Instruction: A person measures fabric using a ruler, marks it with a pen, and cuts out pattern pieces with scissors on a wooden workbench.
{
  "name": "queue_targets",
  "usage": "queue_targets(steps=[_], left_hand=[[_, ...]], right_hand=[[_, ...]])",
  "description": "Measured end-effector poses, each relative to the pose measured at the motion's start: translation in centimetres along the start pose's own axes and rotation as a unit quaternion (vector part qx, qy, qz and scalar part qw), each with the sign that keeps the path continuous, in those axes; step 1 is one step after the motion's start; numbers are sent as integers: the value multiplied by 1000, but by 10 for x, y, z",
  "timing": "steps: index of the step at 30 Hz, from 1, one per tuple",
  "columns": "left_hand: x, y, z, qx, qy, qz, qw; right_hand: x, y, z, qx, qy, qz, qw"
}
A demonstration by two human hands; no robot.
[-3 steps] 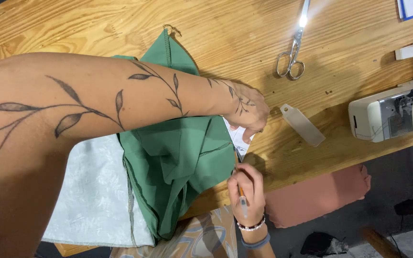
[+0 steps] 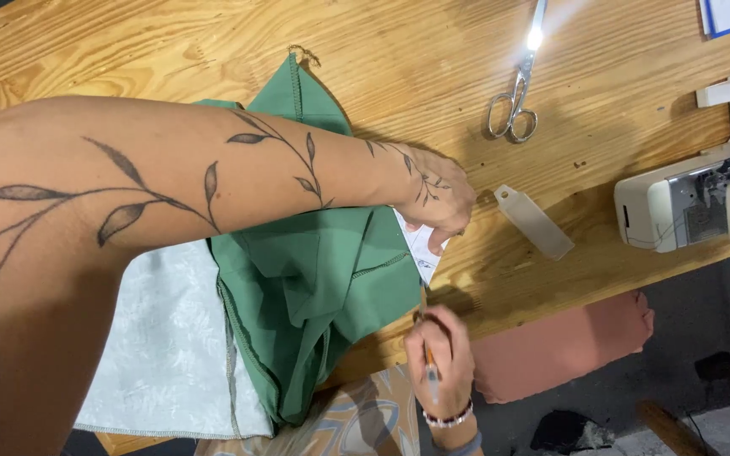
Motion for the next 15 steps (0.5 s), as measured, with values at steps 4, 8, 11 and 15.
queue_targets(steps=[4,8,11,15], left_hand=[[-11,0,-62,-84,85,4,993],[-28,0,-175,-43,76,-3,996],[-30,-5,-174,10,68,-29,997],[-27,-16,-120,114,2,-74,991]], right_hand=[[35,-34,-52,97,180,-40,978],[40,-27,-58,-45,-12,73,996],[32,-35,-47,-22,-21,85,996],[12,-47,-28,4,-50,86,995]])
Point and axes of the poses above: each hand's wrist, its own y-axis away from the middle knuckle, its own x-axis out of the back of the hand, z = x × y, the point moved 1 cm from there along -y, towards the middle knuckle, and after that the axes turned 2 degrees about -y, right-handed, at the moved point
